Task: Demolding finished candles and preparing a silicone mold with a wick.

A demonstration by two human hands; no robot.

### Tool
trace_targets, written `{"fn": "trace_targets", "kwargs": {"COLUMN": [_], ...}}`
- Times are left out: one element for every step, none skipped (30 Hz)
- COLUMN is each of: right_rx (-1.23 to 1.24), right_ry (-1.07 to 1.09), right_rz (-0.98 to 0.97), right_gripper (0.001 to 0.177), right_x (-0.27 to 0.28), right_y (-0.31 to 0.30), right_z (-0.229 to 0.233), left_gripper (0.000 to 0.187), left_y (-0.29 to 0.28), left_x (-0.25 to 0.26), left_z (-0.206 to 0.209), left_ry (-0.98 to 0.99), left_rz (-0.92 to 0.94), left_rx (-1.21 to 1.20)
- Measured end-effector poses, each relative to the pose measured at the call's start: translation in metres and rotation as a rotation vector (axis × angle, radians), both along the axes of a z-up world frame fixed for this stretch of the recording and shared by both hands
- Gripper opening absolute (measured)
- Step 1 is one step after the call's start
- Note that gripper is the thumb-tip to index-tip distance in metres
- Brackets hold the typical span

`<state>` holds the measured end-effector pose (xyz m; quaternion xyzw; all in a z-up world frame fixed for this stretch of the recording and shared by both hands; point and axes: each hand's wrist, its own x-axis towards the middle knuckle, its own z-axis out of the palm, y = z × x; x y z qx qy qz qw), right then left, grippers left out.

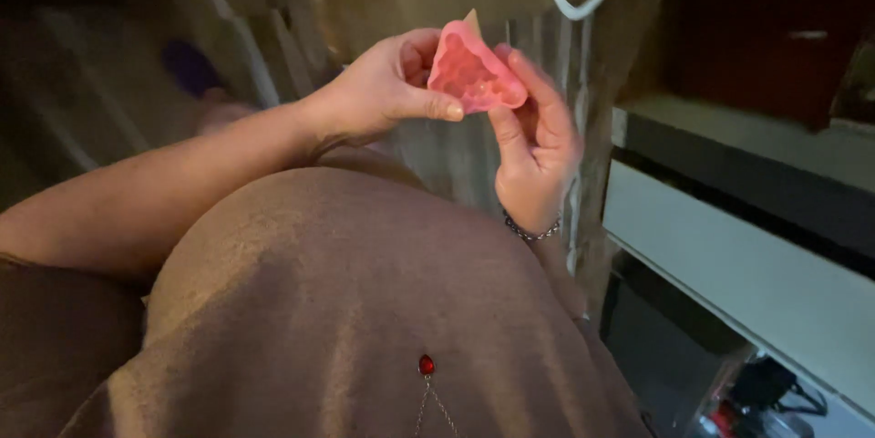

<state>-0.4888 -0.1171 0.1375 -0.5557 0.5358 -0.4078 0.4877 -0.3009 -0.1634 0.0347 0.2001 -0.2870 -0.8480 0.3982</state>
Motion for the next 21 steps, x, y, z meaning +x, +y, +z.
{"fn": "trace_targets", "kwargs": {"right_rx": [-0.018,-0.011,-0.048,-0.086,-0.084,-0.108,-0.132,-0.131,-0.138,-0.145,-0.147,-0.170,-0.190,-0.189,-0.203,-0.218,-0.220,-0.221,-0.224,-0.227,-0.229], "right_ry": [0.030,0.035,0.072,0.109,0.112,0.130,0.143,0.142,0.124,0.106,0.106,0.084,0.063,0.065,0.065,0.065,0.070,0.080,0.090,0.094,0.154], "right_rz": [0.001,-0.011,-0.027,-0.043,-0.040,-0.077,-0.114,-0.110,-0.141,-0.171,-0.176,-0.192,-0.207,-0.211,-0.234,-0.257,-0.263,-0.281,-0.299,-0.305,-0.296], "right_gripper": [0.040,0.040,0.038,0.036,0.036,0.035,0.033,0.033,0.032,0.032,0.032,0.033,0.034,0.034,0.034,0.035,0.035,0.034,0.034,0.034,0.034], "right_x": [-0.016,-0.033,-0.050,-0.064,-0.076,-0.086,-0.096,-0.104,-0.112,-0.119,-0.125,-0.130,-0.134,-0.137,-0.139,-0.140,-0.141,-0.141,-0.140,-0.136,-0.132], "right_y": [0.000,0.002,0.001,0.002,0.003,0.004,0.004,0.003,0.003,0.002,0.001,0.000,0.000,-0.001,-0.002,-0.003,-0.004,-0.005,-0.007,-0.007,-0.009], "right_z": [0.004,0.007,0.008,0.010,0.013,0.017,0.018,0.018,0.017,0.017,0.015,0.013,0.011,0.011,0.010,0.010,0.009,0.009,0.009,0.014,0.018], "left_gripper": [0.072,0.072,0.072,0.072,0.072,0.071,0.070,0.070,0.069,0.067,0.067,0.065,0.063,0.063,0.061,0.059,0.059,0.058,0.057,0.057,0.056], "left_y": [-0.001,-0.004,-0.007,-0.010,-0.013,-0.016,-0.019,-0.022,-0.024,-0.026,-0.029,-0.032,-0.034,-0.036,-0.039,-0.042,-0.045,-0.048,-0.051,-0.053,-0.057], "left_x": [-0.018,-0.035,-0.051,-0.065,-0.079,-0.091,-0.101,-0.109,-0.118,-0.126,-0.131,-0.135,-0.139,-0.142,-0.145,-0.147,-0.149,-0.151,-0.151,-0.154,-0.155], "left_z": [0.000,0.003,0.006,0.010,0.014,0.018,0.022,0.024,0.026,0.027,0.029,0.031,0.033,0.034,0.035,0.036,0.035,0.035,0.034,0.031,0.029], "left_ry": [0.047,0.052,0.072,0.093,0.096,0.090,0.079,0.078,0.081,0.085,0.085,0.095,0.105,0.107,0.108,0.109,0.113,0.124,0.135,0.139,0.133], "left_rz": [-0.009,-0.021,-0.029,-0.038,-0.035,-0.047,-0.059,-0.056,-0.075,-0.095,-0.100,-0.123,-0.145,-0.149,-0.165,-0.180,-0.186,-0.192,-0.198,-0.205,-0.212], "left_rx": [-0.013,-0.007,-0.035,-0.062,-0.061,-0.093,-0.125,-0.124,-0.129,-0.134,-0.136,-0.125,-0.110,-0.110,-0.108,-0.107,-0.108,-0.100,-0.094,-0.096,-0.091]}}
